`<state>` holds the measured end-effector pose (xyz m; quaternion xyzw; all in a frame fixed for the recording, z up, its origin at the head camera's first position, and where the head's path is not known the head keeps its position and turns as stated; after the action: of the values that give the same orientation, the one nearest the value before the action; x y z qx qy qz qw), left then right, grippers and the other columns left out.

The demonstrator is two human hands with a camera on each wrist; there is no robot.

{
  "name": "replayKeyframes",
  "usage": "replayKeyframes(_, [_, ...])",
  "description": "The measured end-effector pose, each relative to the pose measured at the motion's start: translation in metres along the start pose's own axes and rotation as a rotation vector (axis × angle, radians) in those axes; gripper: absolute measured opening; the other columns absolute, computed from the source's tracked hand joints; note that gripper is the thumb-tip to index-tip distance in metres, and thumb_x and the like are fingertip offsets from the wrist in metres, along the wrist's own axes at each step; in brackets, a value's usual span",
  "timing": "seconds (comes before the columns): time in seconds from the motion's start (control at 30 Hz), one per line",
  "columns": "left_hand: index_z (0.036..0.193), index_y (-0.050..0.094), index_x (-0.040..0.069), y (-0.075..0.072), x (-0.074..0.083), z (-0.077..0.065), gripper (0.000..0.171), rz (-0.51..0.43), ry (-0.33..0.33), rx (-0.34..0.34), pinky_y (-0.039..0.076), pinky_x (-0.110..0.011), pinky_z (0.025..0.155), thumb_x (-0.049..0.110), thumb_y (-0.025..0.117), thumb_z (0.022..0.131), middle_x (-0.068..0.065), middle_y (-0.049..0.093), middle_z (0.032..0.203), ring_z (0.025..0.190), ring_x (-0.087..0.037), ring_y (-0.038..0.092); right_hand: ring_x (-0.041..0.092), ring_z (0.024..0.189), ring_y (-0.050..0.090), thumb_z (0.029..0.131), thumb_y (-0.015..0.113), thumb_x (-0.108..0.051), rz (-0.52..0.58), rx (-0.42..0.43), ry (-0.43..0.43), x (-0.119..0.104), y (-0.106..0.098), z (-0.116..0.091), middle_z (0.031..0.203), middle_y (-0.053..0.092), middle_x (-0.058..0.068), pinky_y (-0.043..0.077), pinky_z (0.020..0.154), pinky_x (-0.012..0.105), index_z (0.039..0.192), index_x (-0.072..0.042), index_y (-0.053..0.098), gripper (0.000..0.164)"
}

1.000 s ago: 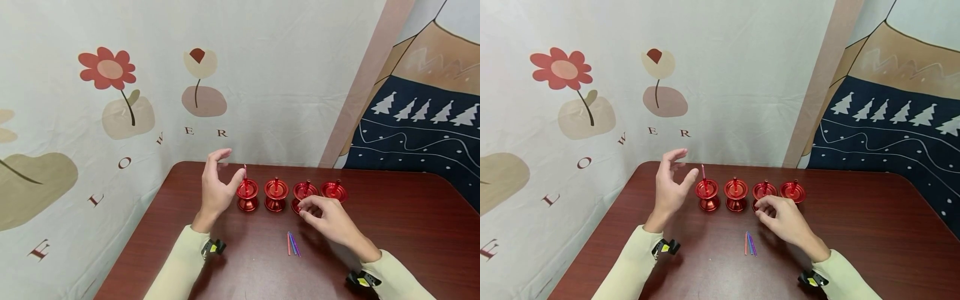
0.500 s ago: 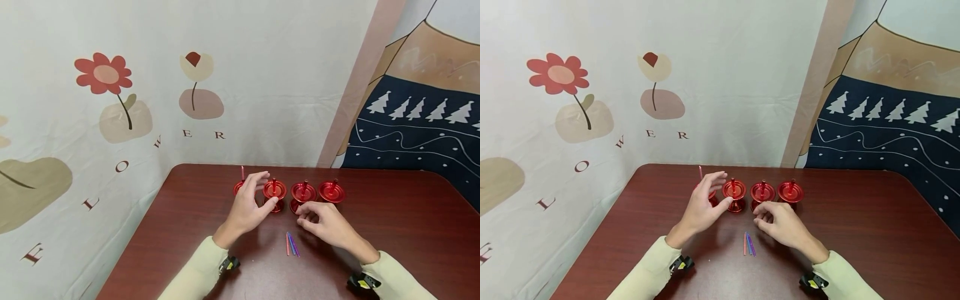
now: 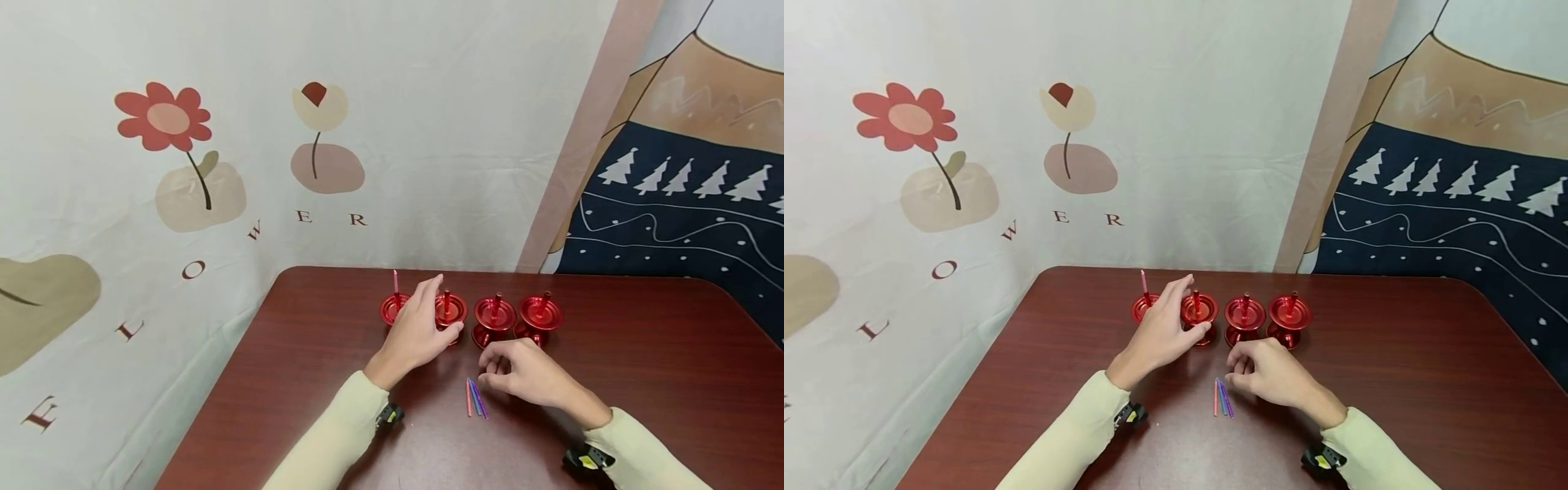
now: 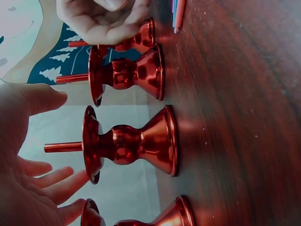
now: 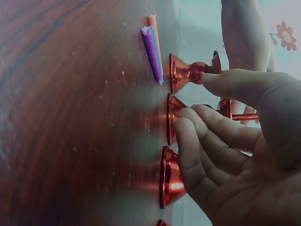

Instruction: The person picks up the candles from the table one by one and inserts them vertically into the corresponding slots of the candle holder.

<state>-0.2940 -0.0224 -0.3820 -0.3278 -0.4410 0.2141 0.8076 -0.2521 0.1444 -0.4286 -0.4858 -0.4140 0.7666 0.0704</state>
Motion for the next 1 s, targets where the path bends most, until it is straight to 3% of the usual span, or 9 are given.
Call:
replayKeyframes(0.27, [0.163, 0.044, 0.000, 0.011, -0.015, 0.004, 0.085, 0.071, -0.040, 0.001, 0.049, -0.059, 0.115, 0.031, 0.085, 0.096, -0.022, 0.060, 0.152, 0.139, -0.040, 0.060, -0.001, 0.063, 0.057, 0.091, 0.089, -0.016, 0.002, -0.094, 0.002, -0.002, 0.014, 0.001, 0.070, 0.061, -0.018, 0.051, 0.059, 0.024, 0.089, -0.017, 0.074, 0.015])
replayKeyframes(0.37, [0.163, 0.045, -0.001, 0.010, -0.014, 0.005, 0.085, 0.084, -0.058, -0.016, 0.045, -0.058, 0.119, 0.031, 0.086, 0.096, -0.024, 0.059, 0.154, 0.143, -0.043, 0.057, -0.003, 0.062, 0.054, 0.088, 0.093, -0.021, -0.020, -0.112, 0.005, -0.003, 0.018, 0.001, 0.068, 0.058, -0.019, 0.048, 0.056, 0.022, 0.083, -0.022, 0.072, 0.022])
replayKeyframes(0.6, [0.158, 0.051, -0.003, 0.011, -0.015, 0.008, 0.085, 0.139, -0.012, -0.001, 0.050, -0.057, 0.114, 0.035, 0.089, 0.093, -0.023, 0.067, 0.145, 0.134, -0.042, 0.064, -0.003, 0.059, 0.049, 0.085, 0.096, -0.024, -0.031, -0.154, 0.050, -0.002, 0.025, -0.001, 0.064, 0.054, -0.019, 0.039, 0.053, 0.020, 0.077, -0.024, 0.069, 0.029])
replayKeyframes(1.0, [0.158, 0.054, 0.002, 0.011, -0.018, 0.006, 0.082, 0.142, -0.067, -0.046, 0.050, -0.055, 0.115, 0.041, 0.088, 0.095, -0.017, 0.067, 0.149, 0.137, -0.041, 0.063, -0.003, 0.058, 0.048, 0.086, 0.094, -0.021, -0.051, -0.178, 0.091, 0.000, 0.025, -0.002, 0.063, 0.054, -0.019, 0.038, 0.053, 0.021, 0.074, -0.024, 0.068, 0.028])
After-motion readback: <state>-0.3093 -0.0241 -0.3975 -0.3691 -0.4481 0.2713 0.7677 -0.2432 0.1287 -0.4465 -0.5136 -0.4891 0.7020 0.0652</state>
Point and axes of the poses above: each hand's wrist, its own z-axis towards the middle knuckle, its own y-axis out of the palm, x = y × z, the point moved 9 cm from there along z, towards the middle knuckle
